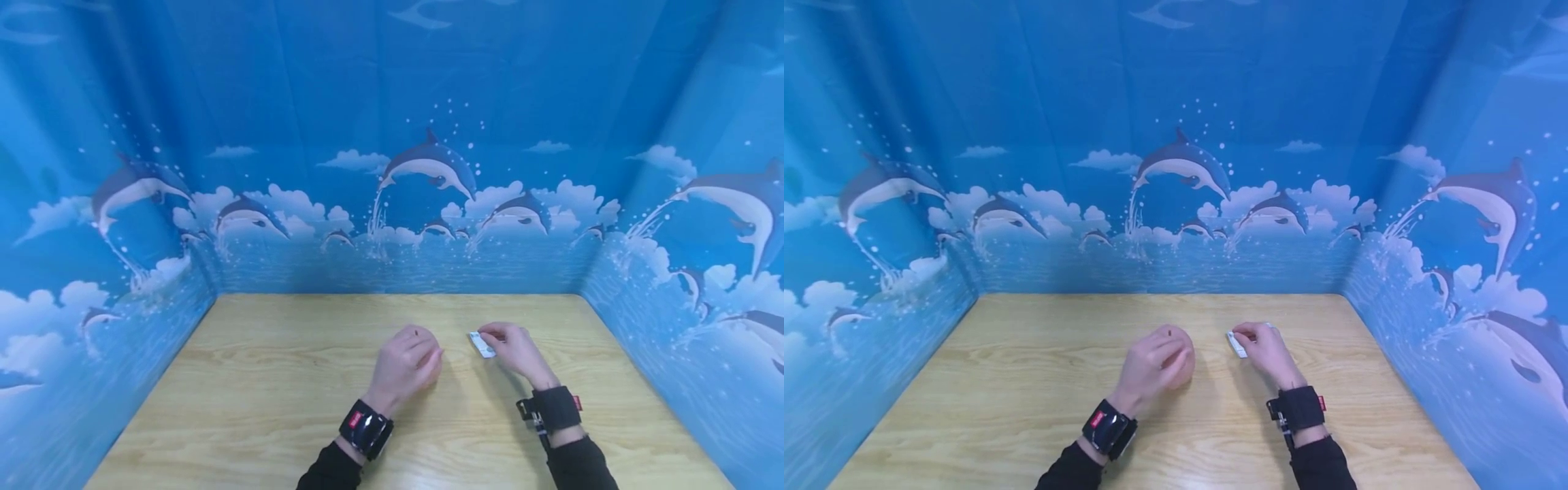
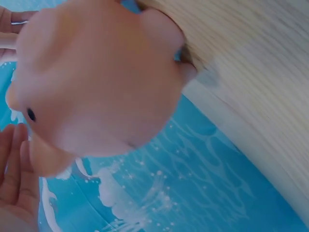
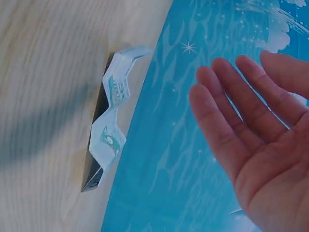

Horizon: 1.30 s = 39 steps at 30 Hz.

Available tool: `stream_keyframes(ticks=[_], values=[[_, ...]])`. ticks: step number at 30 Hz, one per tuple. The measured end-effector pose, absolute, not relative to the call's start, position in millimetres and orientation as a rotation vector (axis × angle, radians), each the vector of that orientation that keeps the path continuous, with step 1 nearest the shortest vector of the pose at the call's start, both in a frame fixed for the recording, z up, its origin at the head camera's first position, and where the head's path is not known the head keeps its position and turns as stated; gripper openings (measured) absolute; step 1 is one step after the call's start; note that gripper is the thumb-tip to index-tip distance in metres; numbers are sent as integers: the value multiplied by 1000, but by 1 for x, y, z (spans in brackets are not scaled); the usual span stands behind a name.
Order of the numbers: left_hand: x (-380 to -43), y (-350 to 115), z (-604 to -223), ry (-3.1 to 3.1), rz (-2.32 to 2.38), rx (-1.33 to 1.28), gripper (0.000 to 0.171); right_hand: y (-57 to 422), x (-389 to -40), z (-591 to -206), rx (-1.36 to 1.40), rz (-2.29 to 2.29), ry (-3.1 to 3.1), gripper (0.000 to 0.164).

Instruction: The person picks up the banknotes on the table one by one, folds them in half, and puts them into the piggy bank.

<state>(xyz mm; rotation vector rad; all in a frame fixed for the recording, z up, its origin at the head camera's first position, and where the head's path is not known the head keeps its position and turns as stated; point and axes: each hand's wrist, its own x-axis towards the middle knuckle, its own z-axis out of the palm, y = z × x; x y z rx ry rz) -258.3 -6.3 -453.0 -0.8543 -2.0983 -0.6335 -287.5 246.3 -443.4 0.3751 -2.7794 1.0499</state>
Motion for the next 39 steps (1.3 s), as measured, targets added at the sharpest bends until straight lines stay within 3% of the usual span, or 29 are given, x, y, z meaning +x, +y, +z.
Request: stream_keyframes(ticks=[18,31,39], values=[[-249,21,-451,-2147,-382,-847,9,277,-294,-445,354,885,-2845,30],[-241,39,-458,-2245,-354,-1036,13,288,-294,-454,431,813,-2924,33],[-236,46,-460,-2418,-375,-1213,16,291,-298,-464,286,777,-3076,42]])
